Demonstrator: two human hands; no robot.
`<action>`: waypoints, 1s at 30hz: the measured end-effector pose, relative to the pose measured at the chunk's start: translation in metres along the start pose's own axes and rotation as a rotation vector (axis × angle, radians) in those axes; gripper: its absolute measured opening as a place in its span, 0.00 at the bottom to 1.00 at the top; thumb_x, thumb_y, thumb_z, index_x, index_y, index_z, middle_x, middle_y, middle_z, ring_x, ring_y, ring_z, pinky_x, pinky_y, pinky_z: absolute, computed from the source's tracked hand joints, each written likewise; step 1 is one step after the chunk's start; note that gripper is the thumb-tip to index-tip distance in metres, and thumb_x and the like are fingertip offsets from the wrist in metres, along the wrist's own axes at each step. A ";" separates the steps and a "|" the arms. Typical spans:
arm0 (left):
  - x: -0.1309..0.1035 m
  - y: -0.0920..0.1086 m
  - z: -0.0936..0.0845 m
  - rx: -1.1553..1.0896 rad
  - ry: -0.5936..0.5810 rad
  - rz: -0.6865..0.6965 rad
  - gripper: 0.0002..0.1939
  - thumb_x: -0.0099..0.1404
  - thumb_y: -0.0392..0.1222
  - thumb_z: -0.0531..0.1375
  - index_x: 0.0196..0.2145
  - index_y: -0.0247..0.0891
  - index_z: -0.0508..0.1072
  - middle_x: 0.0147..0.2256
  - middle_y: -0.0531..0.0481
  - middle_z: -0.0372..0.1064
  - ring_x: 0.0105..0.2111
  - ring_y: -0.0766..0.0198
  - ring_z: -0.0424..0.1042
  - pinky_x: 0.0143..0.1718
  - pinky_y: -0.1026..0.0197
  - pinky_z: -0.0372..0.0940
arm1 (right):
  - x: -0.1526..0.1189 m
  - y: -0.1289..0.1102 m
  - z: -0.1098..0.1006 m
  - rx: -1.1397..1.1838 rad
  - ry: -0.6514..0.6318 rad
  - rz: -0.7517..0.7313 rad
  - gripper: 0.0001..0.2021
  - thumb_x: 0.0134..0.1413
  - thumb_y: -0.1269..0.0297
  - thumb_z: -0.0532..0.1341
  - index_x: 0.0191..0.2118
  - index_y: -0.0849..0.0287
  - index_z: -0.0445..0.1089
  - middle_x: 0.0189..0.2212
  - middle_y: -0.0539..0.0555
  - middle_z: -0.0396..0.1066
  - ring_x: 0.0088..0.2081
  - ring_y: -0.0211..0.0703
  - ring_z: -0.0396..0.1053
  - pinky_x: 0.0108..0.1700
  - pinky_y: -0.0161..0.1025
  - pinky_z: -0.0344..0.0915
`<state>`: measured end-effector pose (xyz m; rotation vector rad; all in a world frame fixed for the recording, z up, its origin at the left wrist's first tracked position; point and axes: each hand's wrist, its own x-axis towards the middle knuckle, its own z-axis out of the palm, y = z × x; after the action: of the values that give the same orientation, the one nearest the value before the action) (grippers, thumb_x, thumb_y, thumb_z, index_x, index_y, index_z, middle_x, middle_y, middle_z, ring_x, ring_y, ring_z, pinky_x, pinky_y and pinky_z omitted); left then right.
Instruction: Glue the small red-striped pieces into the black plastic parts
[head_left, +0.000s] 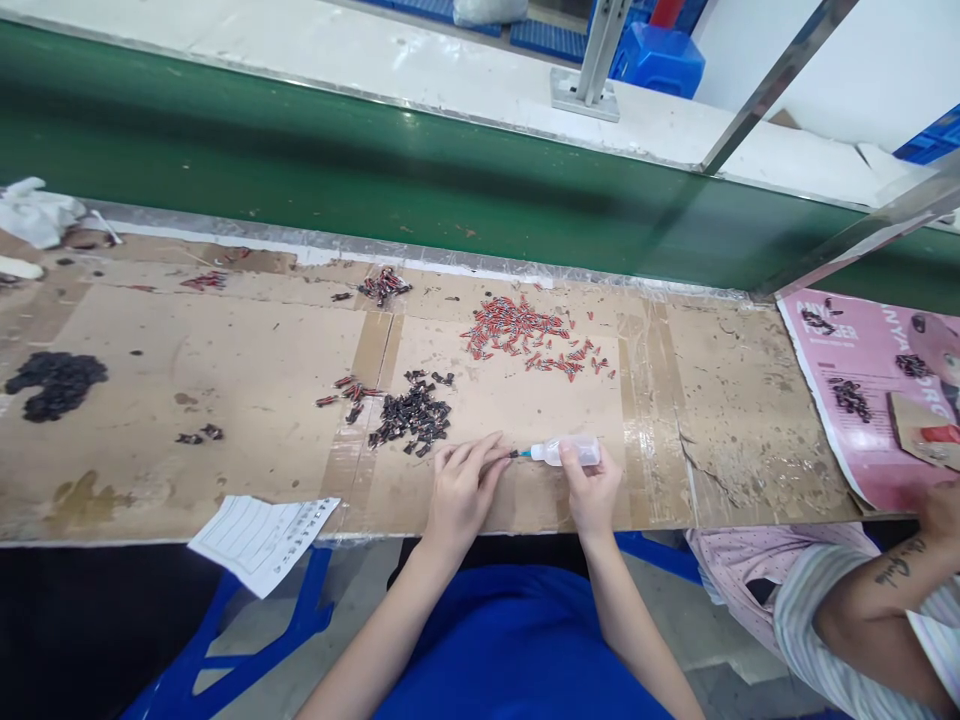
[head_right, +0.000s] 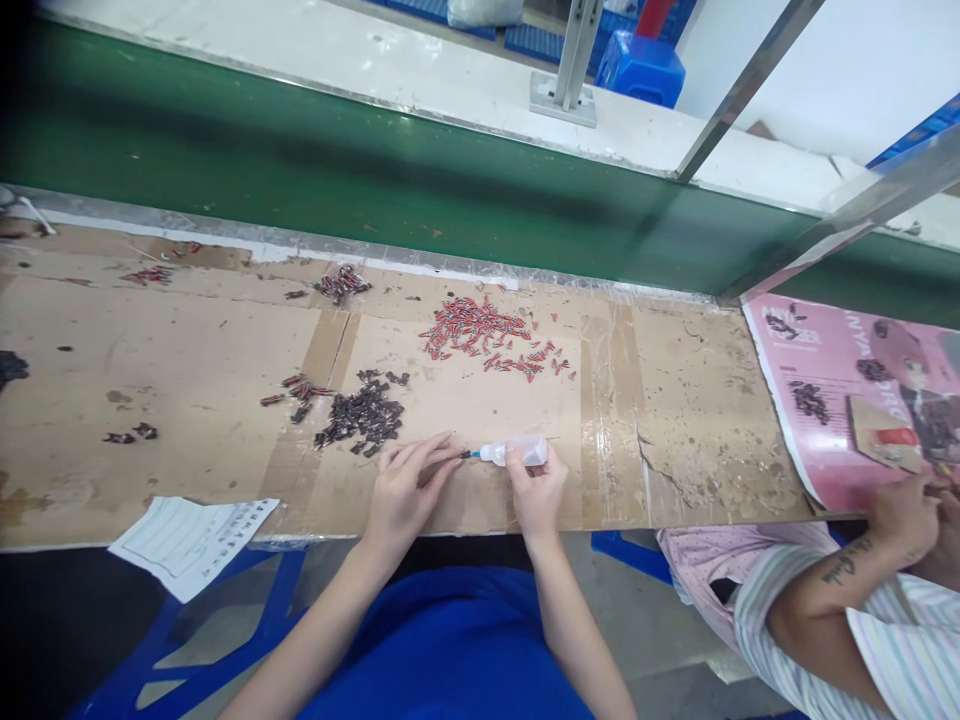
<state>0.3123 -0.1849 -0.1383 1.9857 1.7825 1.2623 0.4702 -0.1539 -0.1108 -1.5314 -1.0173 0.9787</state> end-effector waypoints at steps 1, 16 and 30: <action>0.000 0.000 0.000 -0.007 -0.006 -0.011 0.11 0.68 0.41 0.59 0.48 0.40 0.71 0.34 0.49 0.81 0.35 0.59 0.77 0.41 0.55 0.59 | 0.000 0.000 0.000 -0.005 -0.008 0.002 0.14 0.44 0.53 0.66 0.24 0.60 0.69 0.20 0.51 0.71 0.24 0.41 0.67 0.27 0.37 0.66; 0.001 -0.002 -0.001 -0.022 -0.028 -0.055 0.07 0.67 0.41 0.60 0.42 0.40 0.74 0.34 0.51 0.81 0.36 0.59 0.78 0.42 0.54 0.58 | 0.000 -0.001 0.001 0.002 0.033 -0.026 0.13 0.44 0.54 0.65 0.24 0.59 0.69 0.20 0.50 0.70 0.24 0.41 0.67 0.28 0.37 0.66; 0.000 -0.001 -0.001 -0.048 -0.032 -0.131 0.04 0.66 0.41 0.61 0.37 0.43 0.76 0.33 0.51 0.81 0.35 0.59 0.78 0.43 0.54 0.58 | 0.000 -0.001 0.001 -0.014 0.030 -0.031 0.13 0.46 0.54 0.64 0.24 0.60 0.69 0.21 0.50 0.70 0.25 0.41 0.67 0.29 0.38 0.66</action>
<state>0.3113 -0.1850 -0.1384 1.8217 1.8163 1.2138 0.4690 -0.1530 -0.1101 -1.5335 -1.0253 0.9265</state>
